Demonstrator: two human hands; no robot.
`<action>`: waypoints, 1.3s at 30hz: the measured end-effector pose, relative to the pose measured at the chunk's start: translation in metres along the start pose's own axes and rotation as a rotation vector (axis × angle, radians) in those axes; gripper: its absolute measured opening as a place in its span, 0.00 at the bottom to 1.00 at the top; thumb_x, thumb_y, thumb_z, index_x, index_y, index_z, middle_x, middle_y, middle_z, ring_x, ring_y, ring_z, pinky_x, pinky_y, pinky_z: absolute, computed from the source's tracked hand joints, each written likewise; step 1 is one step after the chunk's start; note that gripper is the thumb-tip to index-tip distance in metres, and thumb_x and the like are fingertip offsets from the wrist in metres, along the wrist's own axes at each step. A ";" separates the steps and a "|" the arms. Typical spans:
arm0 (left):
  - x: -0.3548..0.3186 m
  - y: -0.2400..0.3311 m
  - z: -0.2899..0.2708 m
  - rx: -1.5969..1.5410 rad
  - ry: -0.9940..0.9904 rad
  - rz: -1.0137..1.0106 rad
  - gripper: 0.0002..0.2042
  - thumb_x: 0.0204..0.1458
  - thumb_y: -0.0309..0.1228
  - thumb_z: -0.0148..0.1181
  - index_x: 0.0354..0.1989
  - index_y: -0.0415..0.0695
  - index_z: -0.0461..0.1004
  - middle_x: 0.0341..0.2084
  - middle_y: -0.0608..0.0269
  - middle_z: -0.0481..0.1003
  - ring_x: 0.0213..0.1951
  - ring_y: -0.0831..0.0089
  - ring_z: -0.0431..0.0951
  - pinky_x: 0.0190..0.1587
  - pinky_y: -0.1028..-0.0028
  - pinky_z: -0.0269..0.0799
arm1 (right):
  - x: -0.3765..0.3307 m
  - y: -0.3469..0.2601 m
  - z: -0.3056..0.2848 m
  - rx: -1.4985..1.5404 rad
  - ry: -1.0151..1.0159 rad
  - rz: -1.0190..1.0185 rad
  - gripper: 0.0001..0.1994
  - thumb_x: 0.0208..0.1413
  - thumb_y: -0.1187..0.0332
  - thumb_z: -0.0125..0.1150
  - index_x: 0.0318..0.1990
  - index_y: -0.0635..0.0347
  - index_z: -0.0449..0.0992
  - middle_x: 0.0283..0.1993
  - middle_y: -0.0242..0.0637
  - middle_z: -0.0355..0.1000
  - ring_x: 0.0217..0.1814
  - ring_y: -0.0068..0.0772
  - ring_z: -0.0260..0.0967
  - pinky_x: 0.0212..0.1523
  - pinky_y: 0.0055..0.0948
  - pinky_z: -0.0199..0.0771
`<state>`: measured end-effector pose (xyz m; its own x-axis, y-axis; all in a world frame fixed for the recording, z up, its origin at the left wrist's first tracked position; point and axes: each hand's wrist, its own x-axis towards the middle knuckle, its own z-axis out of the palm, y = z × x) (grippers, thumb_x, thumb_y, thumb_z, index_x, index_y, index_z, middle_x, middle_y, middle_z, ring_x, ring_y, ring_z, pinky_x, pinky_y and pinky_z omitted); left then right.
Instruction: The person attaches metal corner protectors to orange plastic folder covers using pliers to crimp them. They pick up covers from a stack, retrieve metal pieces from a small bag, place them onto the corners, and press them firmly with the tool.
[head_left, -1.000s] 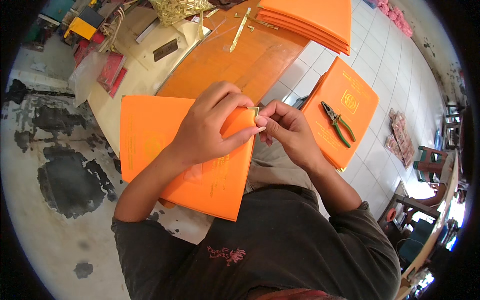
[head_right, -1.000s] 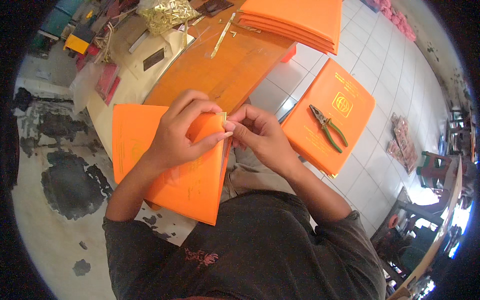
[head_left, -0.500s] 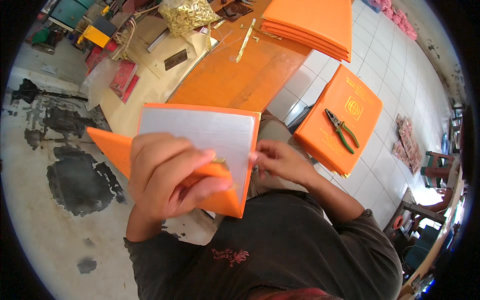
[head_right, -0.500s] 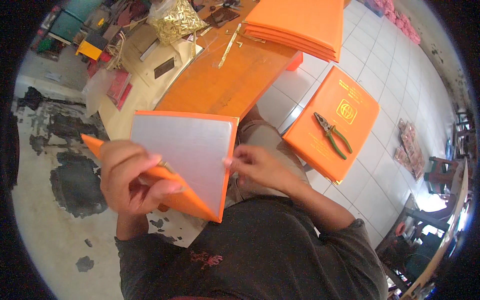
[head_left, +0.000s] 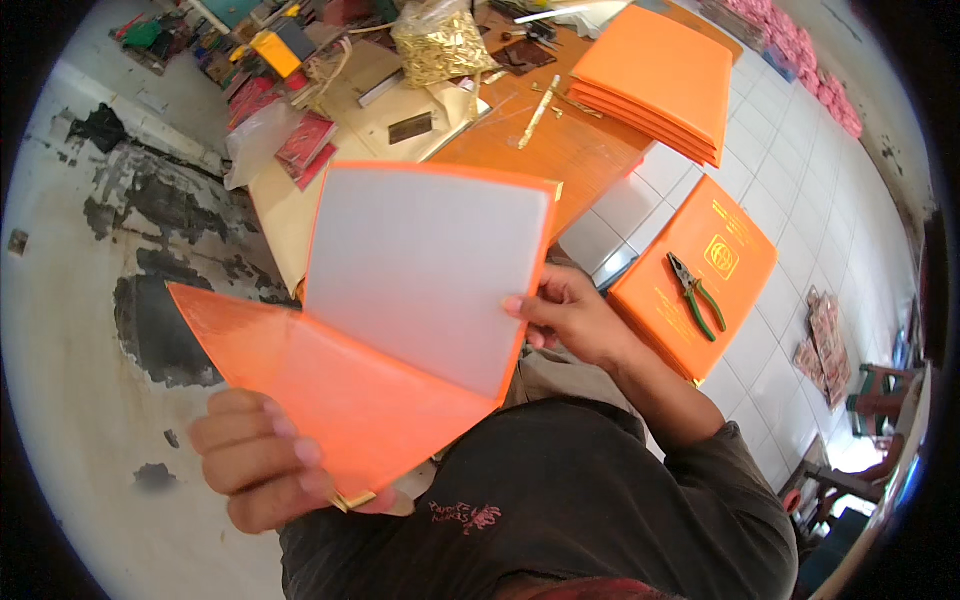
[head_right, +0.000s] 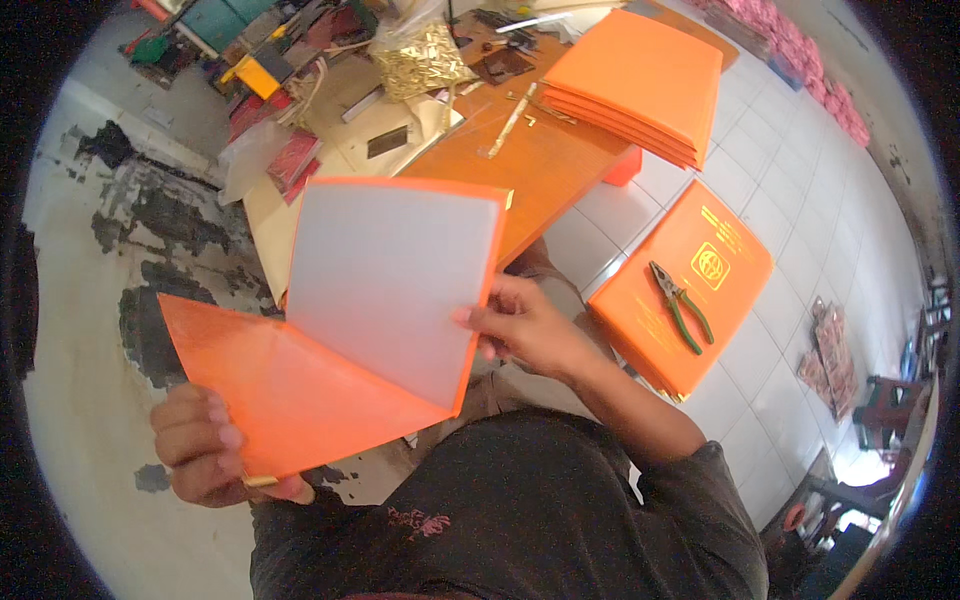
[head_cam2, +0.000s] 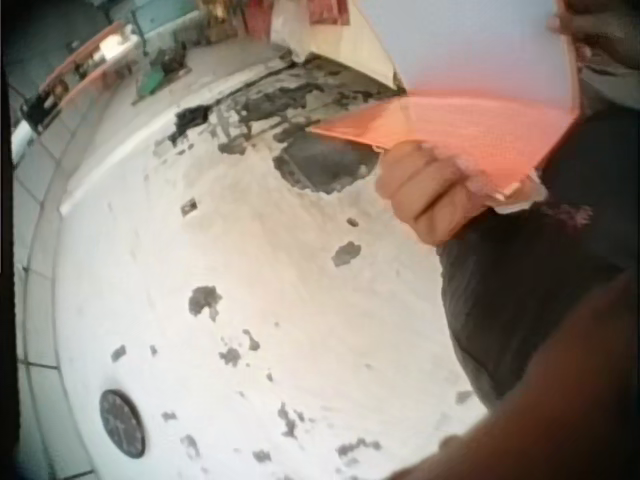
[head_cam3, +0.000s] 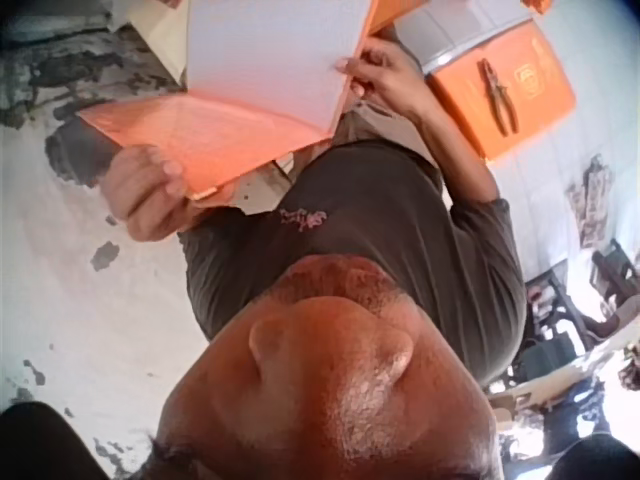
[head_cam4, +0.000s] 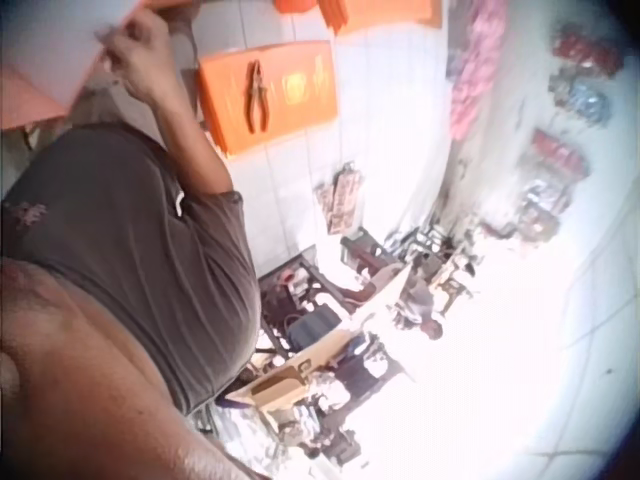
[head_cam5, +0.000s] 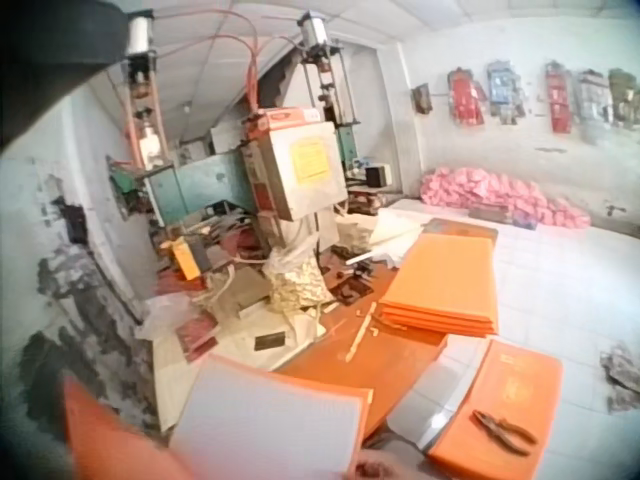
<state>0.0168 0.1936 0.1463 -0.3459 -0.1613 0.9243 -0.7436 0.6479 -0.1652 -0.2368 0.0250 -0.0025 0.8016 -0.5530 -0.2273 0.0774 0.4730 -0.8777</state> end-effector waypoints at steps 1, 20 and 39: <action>-0.001 0.010 0.017 0.036 0.100 -0.012 0.26 0.47 0.57 0.80 0.43 0.57 0.74 0.35 0.75 0.73 0.38 0.72 0.69 0.39 0.71 0.64 | -0.001 -0.006 -0.007 -0.028 0.022 -0.027 0.12 0.70 0.62 0.68 0.53 0.59 0.80 0.36 0.25 0.78 0.27 0.13 0.70 0.25 0.18 0.66; -0.071 0.076 0.075 0.258 0.105 -0.080 0.18 0.50 0.44 0.79 0.47 0.58 0.81 0.41 0.78 0.82 0.43 0.76 0.76 0.50 0.68 0.71 | 0.116 -0.088 -0.098 0.039 0.089 -0.002 0.09 0.71 0.62 0.67 0.40 0.53 0.77 0.29 0.19 0.66 0.24 0.10 0.54 0.26 0.15 0.56; -0.109 0.090 0.126 0.182 -0.166 -0.193 0.06 0.62 0.34 0.68 0.46 0.55 0.86 0.40 0.78 0.81 0.48 0.75 0.77 0.58 0.68 0.71 | 0.091 -0.059 -0.075 -0.506 0.365 -0.524 0.12 0.75 0.63 0.60 0.52 0.63 0.78 0.40 0.28 0.78 0.37 0.18 0.73 0.39 0.21 0.73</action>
<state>-0.0840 0.1757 -0.0128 -0.2656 -0.3973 0.8784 -0.8897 0.4520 -0.0646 -0.2131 -0.1052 -0.0031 0.4852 -0.8465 0.2191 0.0417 -0.2279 -0.9728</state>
